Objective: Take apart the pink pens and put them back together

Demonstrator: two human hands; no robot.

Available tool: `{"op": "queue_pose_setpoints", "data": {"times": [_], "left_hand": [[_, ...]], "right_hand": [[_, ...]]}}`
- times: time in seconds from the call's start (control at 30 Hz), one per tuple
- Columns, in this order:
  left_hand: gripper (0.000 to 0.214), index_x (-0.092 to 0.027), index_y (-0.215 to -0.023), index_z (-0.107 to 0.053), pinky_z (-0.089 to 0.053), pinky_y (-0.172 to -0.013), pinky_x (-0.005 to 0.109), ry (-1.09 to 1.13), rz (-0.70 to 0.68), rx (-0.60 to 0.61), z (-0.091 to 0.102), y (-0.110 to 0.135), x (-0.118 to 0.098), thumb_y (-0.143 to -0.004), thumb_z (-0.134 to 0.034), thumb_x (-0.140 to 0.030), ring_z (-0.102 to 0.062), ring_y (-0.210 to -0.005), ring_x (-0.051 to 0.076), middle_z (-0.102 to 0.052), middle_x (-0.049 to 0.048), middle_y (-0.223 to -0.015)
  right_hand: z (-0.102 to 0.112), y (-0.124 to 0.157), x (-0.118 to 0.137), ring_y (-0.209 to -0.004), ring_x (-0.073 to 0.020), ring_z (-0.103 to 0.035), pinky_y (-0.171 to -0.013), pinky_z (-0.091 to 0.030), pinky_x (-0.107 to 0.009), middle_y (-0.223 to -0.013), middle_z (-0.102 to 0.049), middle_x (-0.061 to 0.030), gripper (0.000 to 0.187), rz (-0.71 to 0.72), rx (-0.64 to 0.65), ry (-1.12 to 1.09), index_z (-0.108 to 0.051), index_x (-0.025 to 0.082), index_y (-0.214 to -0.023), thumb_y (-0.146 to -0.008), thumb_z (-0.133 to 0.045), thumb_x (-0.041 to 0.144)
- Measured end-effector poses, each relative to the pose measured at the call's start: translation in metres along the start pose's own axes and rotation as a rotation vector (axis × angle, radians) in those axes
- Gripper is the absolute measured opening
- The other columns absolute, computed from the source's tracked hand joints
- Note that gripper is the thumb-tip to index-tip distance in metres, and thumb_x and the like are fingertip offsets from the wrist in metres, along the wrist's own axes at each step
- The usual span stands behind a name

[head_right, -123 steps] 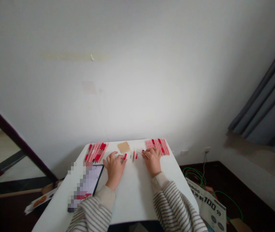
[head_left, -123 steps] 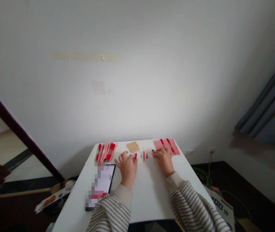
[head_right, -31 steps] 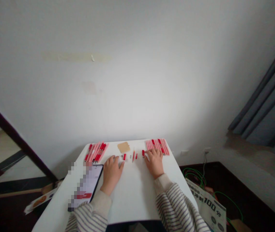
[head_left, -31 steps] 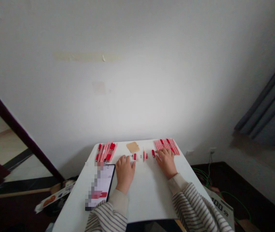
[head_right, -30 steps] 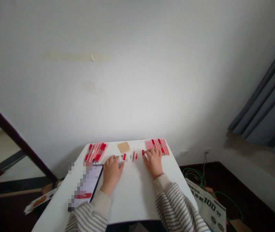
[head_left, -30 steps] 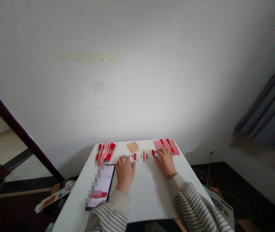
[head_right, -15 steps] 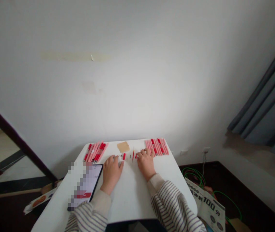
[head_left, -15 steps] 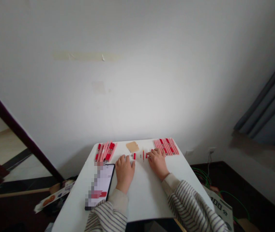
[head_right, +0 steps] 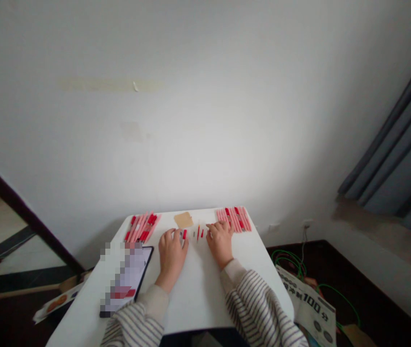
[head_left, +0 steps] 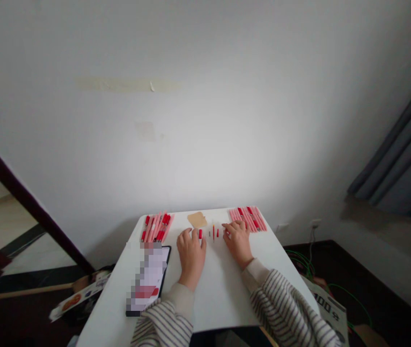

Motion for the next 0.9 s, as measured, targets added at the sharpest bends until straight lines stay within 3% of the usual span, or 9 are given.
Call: {"op": "queue_pose_setpoints", "data": {"times": [0.13, 0.37, 0.73, 0.9], "left_hand": [[0.027, -0.022, -0.108, -0.061, -0.034, -0.099, 0.044, 0.086, -0.063, 0.027, -0.007, -0.006, -0.012, -0.084, -0.053, -0.032, -0.046, -0.11, 0.024, -0.054, 0.0096, -0.114], [0.018, -0.027, -0.095, -0.066, -0.021, -0.109, 0.056, 0.115, -0.079, 0.067, -0.02, -0.016, -0.028, -0.082, -0.056, -0.034, -0.042, -0.117, 0.026, -0.054, 0.0069, -0.12], [0.009, -0.026, -0.082, -0.069, -0.017, -0.109, 0.064, 0.142, -0.098, 0.096, -0.027, -0.016, -0.025, -0.077, -0.063, -0.03, -0.041, -0.119, 0.027, -0.055, 0.0052, -0.119], [0.017, -0.03, -0.092, -0.07, -0.016, -0.109, 0.064, 0.157, -0.099, 0.114, -0.027, -0.017, -0.026, -0.076, -0.064, -0.029, -0.041, -0.12, 0.027, -0.055, 0.005, -0.121]], "right_hand": [[-0.001, -0.001, -0.009, -0.1, -0.0225, -0.046, -0.094, -0.026, -0.038, -0.092, -0.067, -0.0045, 0.023, -0.063, -0.065, -0.043, -0.07, 0.025, -0.103, -0.086, -0.054, 0.022], [0.005, -0.002, -0.011, -0.1, -0.0225, -0.045, -0.094, -0.024, -0.038, -0.091, -0.068, -0.0033, 0.018, -0.108, -0.115, -0.07, -0.07, 0.026, -0.093, -0.087, -0.053, 0.023], [0.001, -0.001, -0.02, -0.094, -0.0225, -0.048, -0.092, -0.029, -0.037, -0.088, -0.067, -0.0059, 0.015, -0.17, -0.182, -0.137, -0.065, 0.02, -0.083, -0.085, -0.054, 0.029], [0.0, 0.0, -0.02, -0.095, -0.0225, -0.049, -0.09, -0.03, -0.037, -0.09, -0.066, -0.0062, 0.015, -0.188, -0.177, -0.193, -0.065, 0.019, -0.082, -0.083, -0.056, 0.031]]}}
Point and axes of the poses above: each hand's wrist, its own y-axis away from the middle knuckle, its own z-axis out of the back of the hand, x = y × z, the point moved 1 cm from there along -y, towards the middle knuckle
